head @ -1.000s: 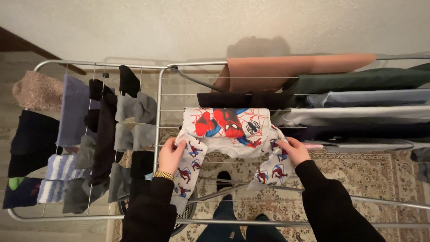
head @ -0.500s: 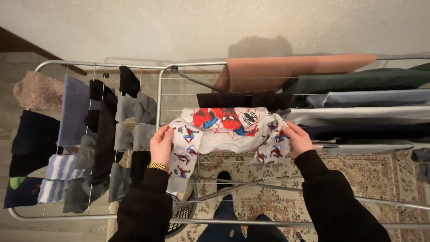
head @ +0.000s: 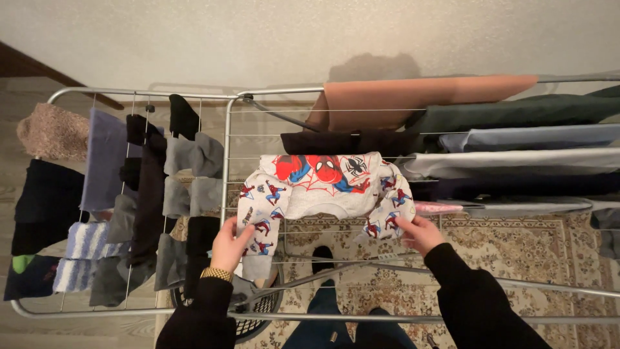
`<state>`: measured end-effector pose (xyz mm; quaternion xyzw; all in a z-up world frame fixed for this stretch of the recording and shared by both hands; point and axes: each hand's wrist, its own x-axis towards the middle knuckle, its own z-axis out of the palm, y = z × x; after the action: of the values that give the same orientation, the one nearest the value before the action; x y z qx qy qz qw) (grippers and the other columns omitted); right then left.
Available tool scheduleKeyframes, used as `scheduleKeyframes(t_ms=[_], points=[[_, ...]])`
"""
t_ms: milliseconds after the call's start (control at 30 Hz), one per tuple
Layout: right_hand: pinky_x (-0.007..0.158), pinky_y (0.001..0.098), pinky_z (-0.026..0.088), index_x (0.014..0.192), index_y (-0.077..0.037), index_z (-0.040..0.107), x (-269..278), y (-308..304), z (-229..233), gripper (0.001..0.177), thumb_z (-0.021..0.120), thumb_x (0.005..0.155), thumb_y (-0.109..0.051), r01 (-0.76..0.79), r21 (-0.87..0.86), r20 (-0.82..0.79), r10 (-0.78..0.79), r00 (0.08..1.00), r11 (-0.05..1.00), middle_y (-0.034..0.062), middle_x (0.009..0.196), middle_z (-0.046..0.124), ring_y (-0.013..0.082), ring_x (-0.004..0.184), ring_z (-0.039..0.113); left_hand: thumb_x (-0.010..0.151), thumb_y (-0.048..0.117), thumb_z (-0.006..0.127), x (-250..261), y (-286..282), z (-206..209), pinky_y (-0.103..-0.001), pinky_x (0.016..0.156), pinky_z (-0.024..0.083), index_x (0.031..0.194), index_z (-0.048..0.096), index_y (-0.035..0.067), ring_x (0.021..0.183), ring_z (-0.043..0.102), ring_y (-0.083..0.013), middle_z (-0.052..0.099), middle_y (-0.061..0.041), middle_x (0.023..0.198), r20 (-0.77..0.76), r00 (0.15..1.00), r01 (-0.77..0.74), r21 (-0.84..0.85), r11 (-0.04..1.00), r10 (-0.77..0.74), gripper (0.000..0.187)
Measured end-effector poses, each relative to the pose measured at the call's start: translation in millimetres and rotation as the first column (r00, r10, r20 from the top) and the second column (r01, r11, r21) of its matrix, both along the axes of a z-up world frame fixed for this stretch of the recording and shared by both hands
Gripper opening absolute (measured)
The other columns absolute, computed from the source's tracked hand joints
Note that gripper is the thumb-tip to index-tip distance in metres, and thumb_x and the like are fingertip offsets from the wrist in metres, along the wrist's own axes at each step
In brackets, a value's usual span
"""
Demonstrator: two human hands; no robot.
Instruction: The person takes clothes from a laundry basket and hangs them on a metal drying rack. They handle a Spider-Man shirt, a dark sweater, a gray sweatshirt, a blue shirt, and a white shirt, unfolding each item and placing it on the rack bars.
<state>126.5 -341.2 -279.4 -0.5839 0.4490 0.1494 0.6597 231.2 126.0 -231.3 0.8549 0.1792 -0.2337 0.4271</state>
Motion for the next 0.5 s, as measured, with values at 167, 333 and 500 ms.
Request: scheduleKeyframes(t_ms=[167, 333, 500], points=[[0.038, 0.0257, 0.031, 0.093, -0.004, 0.068, 5, -5, -8, 0.031, 0.088, 0.087, -0.026, 0.025, -0.007, 0.050, -0.025, 0.998, 1.000, 0.0037, 0.055, 0.043, 0.0144, 0.043, 0.037, 0.088, 0.048, 0.077, -2, 2, 5, -0.045, 0.104, 0.052, 0.126, 0.071, 0.016, 0.119, 0.067, -0.0300, 0.076, -0.010, 0.117, -0.014, 0.994, 0.109, 0.113, 0.988, -0.109, 0.049], [0.032, 0.0284, 0.031, 0.092, -0.009, 0.061, 33, 6, 33, 0.027, 0.073, 0.100, -0.032, 0.078, -0.019, 0.233, -0.071, 0.970, 0.997, 0.0147, 0.044, 0.049, 0.0216, 0.029, 0.042, 0.087, 0.042, 0.076, -5, 9, -3, -0.044, 0.096, 0.056, 0.120, 0.075, 0.014, 0.105, 0.072, -0.0302, 0.073, -0.011, 0.110, 0.014, 0.989, 0.140, 0.180, 0.974, -0.145, 0.044], [0.120, 0.0468, 0.036, 0.152, 0.002, 0.042, 57, 3, 46, 0.052, 0.059, 0.104, -0.008, -0.041, -0.114, 0.551, 0.097, 0.829, 0.993, 0.0243, 0.147, 0.056, 0.0290, 0.140, 0.048, 0.086, 0.047, 0.075, -10, 20, -15, -0.042, 0.093, 0.056, 0.122, 0.076, 0.017, 0.098, 0.070, -0.0306, 0.062, -0.007, 0.104, -0.012, 0.988, 0.151, 0.238, 0.959, -0.152, 0.046]])
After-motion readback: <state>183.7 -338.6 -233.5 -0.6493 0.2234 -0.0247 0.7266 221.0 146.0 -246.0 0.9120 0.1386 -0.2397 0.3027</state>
